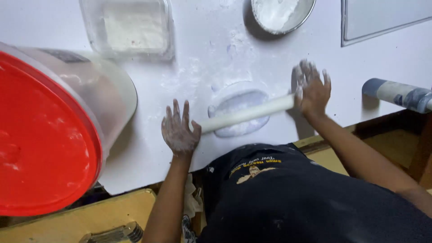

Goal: Kneading a piece of purple dough by hand and then rolling it flat with a rolling pin on a white work surface.

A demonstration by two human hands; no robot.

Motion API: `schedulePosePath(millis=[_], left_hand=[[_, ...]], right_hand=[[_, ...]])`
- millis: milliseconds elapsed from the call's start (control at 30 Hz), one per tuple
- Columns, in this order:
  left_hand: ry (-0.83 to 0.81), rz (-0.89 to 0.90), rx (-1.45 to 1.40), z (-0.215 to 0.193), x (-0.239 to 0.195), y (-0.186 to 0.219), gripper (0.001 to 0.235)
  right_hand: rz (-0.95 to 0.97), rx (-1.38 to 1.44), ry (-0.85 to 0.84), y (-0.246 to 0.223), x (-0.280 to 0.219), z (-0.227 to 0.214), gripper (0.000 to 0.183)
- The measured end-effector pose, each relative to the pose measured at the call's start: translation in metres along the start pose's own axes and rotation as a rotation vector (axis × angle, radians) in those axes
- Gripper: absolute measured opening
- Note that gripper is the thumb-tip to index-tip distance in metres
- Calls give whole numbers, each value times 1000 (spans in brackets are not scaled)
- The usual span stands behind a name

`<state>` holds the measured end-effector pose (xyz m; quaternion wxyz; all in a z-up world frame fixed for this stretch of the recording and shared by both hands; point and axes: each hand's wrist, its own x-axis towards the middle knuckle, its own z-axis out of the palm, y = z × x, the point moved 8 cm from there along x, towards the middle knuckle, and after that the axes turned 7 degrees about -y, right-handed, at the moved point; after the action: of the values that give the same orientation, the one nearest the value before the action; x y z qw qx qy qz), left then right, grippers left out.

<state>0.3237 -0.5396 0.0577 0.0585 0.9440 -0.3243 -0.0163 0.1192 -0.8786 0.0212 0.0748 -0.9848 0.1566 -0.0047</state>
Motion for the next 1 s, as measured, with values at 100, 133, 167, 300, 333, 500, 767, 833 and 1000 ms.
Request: schedulePosePath(millis=[100,133,167,300,333,500,767,833,1000], left_hand=[[-110,-41,-79,2,25,-6,66],[-240,-94,-97,10,37,-12,68],[-230,-87,-99,13,51,-12,68],[-239,-34,-104,32,82,-20,54],[-197,8,-80,34,91,-20,49],[-374,41,-91,17,94,-14,51],[-514,129,-100,60,-68,-33,67],[-9,270,-153,59,-75,-40,60],[-254,155,-28,65,-1,-30,33]], right_hand=[[90,-26,-88,5,31,1,52],[135,-43,-116,12,52,3,54],[139,-47,-106,33,54,18,54],[23,-262,133,66,54,40,46],[33,-248,151,71,56,42,47],[288,-47,-106,57,28,49,62],[215,-163,157,-27,-150,36,51],[224,-43,238,-21,-165,42,52],[265,-287,241,-21,-147,58,25]])
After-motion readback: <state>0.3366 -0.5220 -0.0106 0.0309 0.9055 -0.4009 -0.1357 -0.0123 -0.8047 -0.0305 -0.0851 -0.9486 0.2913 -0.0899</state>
